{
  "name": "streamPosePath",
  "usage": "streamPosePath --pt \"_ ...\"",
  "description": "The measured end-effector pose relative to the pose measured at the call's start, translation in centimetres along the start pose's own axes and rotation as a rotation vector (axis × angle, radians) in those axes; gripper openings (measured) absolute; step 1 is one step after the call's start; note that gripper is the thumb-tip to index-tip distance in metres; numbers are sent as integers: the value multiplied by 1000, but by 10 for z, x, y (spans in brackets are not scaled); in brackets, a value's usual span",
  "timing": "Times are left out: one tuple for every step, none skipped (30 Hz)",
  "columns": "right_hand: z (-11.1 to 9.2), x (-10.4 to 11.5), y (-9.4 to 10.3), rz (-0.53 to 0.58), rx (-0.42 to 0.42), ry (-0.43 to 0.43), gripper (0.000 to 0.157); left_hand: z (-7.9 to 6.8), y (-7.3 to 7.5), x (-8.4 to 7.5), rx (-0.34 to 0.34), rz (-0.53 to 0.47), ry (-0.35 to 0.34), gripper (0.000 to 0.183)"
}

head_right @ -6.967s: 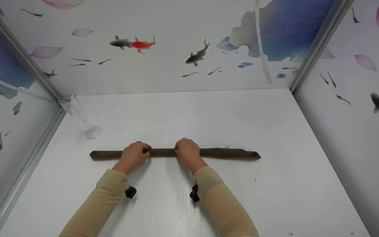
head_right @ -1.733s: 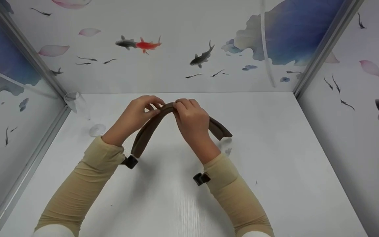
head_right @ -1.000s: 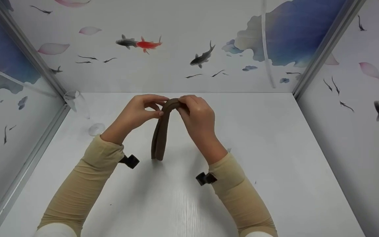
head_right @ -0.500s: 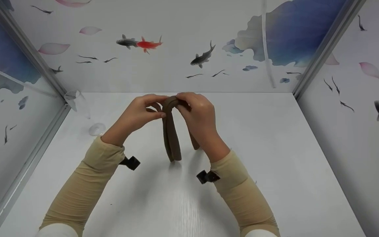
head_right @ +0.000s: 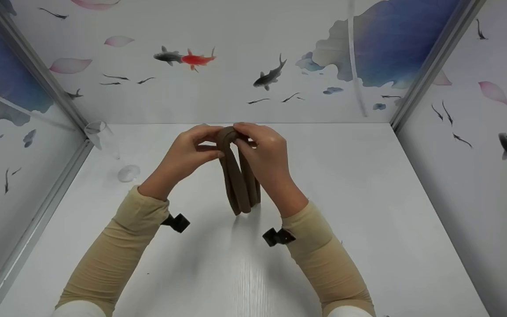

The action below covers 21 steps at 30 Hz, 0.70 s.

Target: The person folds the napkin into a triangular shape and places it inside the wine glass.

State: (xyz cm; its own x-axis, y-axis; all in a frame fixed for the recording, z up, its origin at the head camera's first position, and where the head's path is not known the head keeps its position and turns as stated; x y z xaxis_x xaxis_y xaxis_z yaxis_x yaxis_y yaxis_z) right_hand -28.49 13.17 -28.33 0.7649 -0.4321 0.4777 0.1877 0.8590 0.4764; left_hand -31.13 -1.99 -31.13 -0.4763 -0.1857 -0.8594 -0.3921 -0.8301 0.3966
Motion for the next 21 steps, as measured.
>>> streamPosePath --pt "0 1 0 5 -2 9 26 -1 0 0 -5 -13 -13 47" --pt "0 1 0 13 -7 15 27 -1 0 -1 -8 -29 -22 47" --pt "0 1 0 24 -12 23 27 -2 0 -1 -9 -46 -29 47" --pt "0 2 1 37 -18 30 28 -2 -1 0 -7 -62 -30 47" --pt "-1 2 1 53 -25 34 29 -3 -1 0 -2 -80 -30 48" --pt "-1 3 1 70 -31 38 30 -3 -2 1 7 -99 -29 48" --pt "-1 3 2 85 -35 42 30 -3 -3 2 17 -113 -24 50" --pt "-2 3 2 98 -38 45 31 -4 -4 3 30 -128 -19 52" --pt "-2 3 1 108 -37 48 31 -4 -5 5 45 -143 -15 55" --pt "-3 3 1 116 -35 52 32 -5 -6 6 61 -155 -10 57" --pt "-4 3 0 130 -32 52 32 -5 -8 8 76 -164 -10 59" --pt "-4 3 0 139 -28 54 33 -5 -9 9 89 -170 -10 61" --pt "-4 3 -1 145 -24 58 33 -6 -10 10 102 -178 -11 63" --pt "-5 3 -1 158 -21 60 34 -6 -11 11 114 -189 -16 64" --pt "-5 3 -2 166 -19 64 34 -6 -13 11 125 -197 -25 65" --pt "-5 3 -2 176 -18 67 34 -6 -13 11 132 -203 -35 65" --pt "-5 2 -3 186 -17 69 34 -6 -14 11 138 -211 -44 65" --pt "-6 2 -3 190 -16 71 34 -7 -15 11 142 -213 -48 65" --pt "-6 2 -4 196 -15 71 33 -7 -15 11 146 -218 -53 65" --pt "-6 2 -5 207 -13 70 32 -7 -15 11 147 -218 -57 66" --pt "-7 1 -5 215 -12 66 29 -8 -15 11 145 -212 -59 66"
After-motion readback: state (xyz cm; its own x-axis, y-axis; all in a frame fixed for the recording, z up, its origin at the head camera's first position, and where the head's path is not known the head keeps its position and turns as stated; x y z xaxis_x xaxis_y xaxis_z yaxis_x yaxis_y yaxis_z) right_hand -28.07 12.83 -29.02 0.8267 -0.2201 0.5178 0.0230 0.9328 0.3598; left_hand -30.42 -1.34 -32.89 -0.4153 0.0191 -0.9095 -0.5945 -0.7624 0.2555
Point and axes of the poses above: each hand's wrist, its own z-axis towards the middle knuckle, its own y-axis out of the back of the hand, x = y × z, the point moved 8 cm from there along z, towards the middle knuckle, and after that the axes turned 7 degrees about x, right-handed, at the moved point
